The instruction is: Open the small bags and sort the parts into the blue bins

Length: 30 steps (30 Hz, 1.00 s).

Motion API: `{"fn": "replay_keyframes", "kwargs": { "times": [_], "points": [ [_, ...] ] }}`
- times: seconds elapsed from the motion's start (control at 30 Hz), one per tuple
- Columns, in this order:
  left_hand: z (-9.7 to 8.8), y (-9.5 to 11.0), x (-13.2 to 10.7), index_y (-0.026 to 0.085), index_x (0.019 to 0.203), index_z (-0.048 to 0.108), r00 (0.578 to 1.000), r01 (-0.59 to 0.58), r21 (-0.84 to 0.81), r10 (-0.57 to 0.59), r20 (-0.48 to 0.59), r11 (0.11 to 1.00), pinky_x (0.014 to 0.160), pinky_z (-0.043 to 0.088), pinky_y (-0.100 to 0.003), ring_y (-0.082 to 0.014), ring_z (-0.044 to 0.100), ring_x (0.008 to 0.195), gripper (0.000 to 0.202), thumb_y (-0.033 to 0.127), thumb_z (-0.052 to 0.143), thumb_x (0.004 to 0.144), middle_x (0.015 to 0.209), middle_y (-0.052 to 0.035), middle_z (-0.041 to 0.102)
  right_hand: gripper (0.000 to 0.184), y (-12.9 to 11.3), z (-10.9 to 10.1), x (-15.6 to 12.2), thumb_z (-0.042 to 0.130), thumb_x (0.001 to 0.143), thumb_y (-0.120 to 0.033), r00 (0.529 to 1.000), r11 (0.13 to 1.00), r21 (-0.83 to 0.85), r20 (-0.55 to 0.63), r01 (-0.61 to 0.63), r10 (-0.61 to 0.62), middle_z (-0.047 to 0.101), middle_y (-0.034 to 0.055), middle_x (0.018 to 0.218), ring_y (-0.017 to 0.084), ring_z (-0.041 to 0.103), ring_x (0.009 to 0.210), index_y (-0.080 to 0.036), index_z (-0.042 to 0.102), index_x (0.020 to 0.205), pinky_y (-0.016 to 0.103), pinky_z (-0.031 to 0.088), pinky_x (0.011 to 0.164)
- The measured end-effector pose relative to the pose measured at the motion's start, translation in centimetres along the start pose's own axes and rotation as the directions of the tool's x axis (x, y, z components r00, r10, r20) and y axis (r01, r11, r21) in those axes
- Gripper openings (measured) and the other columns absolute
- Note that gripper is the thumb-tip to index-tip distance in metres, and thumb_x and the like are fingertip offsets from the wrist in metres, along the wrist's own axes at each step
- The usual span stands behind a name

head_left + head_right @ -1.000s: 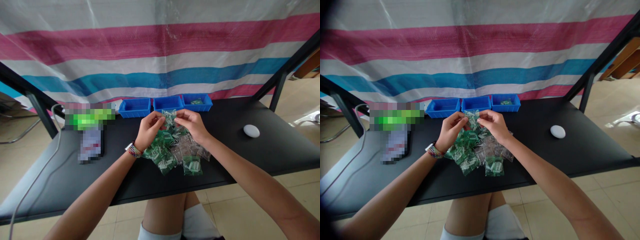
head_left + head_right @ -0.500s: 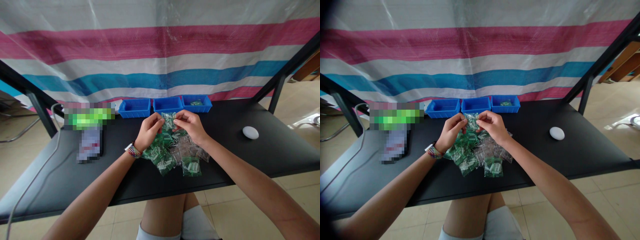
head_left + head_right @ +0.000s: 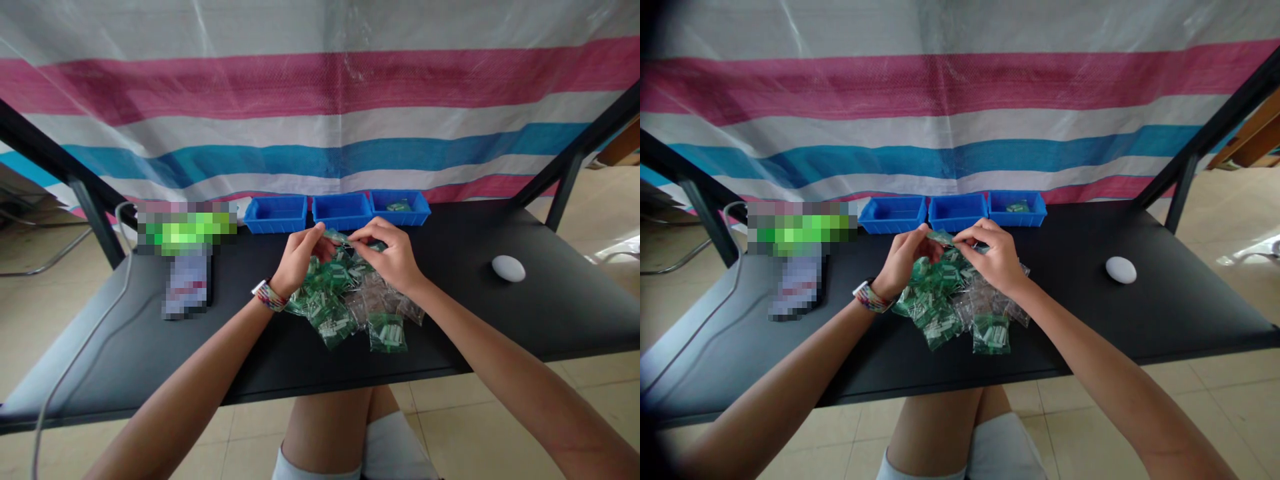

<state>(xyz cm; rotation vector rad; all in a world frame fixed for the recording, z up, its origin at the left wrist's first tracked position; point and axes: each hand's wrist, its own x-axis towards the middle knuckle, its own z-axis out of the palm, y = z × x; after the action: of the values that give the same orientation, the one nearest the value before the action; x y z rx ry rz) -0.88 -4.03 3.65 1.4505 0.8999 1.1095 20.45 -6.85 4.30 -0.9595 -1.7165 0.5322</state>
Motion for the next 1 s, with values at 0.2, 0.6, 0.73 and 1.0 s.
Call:
{"fn": "replay_keyframes", "kwargs": {
  "times": [0.2,0.6,0.73,1.0],
  "points": [
    [-0.1,0.6,-0.1,0.018,0.08,0.07,0.999,-0.001,0.004,0.001,0.05,1.0,0.062,0.053,-0.027,-0.0168,0.068,0.065,0.029,0.045,0.071,0.091,0.071,-0.0037,0.072,0.013,-0.4,0.0,-0.4,0.068,0.1,-0.029,1.0,0.999,-0.034,-0.022,-0.012,0.012,0.076,0.0047,0.096,0.024,0.069,0.085,-0.028,0.08,0.097,0.041,0.056,0.084],
    [0.3,0.8,0.0,0.019,0.082,0.07,0.998,-0.056,0.085,0.053,0.04,0.995,0.062,0.054,-0.028,-0.0173,0.069,0.065,0.024,0.042,0.071,0.091,0.069,-0.0029,0.073,0.019,1.2,1.1,-0.3,0.081,0.089,-0.04,0.943,0.881,0.351,0.016,-0.317,0.333,0.077,0.0044,0.091,0.023,0.076,0.079,-0.025,0.076,0.099,0.041,0.063,0.076],
    [0.2,0.5,0.1,0.018,0.086,0.073,0.998,-0.062,0.098,0.059,0.028,0.993,0.061,0.054,-0.028,-0.0183,0.07,0.066,0.025,0.043,0.071,0.091,0.071,-0.0027,0.073,0.021,1.2,1.0,-0.2,0.08,0.087,-0.043,0.929,0.848,0.385,0.089,-0.365,0.359,0.079,0.0049,0.098,0.023,0.077,0.079,-0.025,0.078,0.098,0.04,0.064,0.074],
    [0.3,0.3,0.1,0.016,0.103,0.077,0.997,-0.072,0.102,0.071,0.018,0.992,0.062,0.055,-0.027,-0.0182,0.074,0.071,0.03,0.044,0.073,0.093,0.089,-0.0064,0.079,0.021,1.2,0.1,0.6,0.078,0.086,-0.044,0.928,0.858,0.368,0.034,-0.357,0.372,0.08,0.0051,0.093,0.022,0.077,0.075,-0.025,0.08,0.093,0.04,0.065,0.073]
  ]
}}
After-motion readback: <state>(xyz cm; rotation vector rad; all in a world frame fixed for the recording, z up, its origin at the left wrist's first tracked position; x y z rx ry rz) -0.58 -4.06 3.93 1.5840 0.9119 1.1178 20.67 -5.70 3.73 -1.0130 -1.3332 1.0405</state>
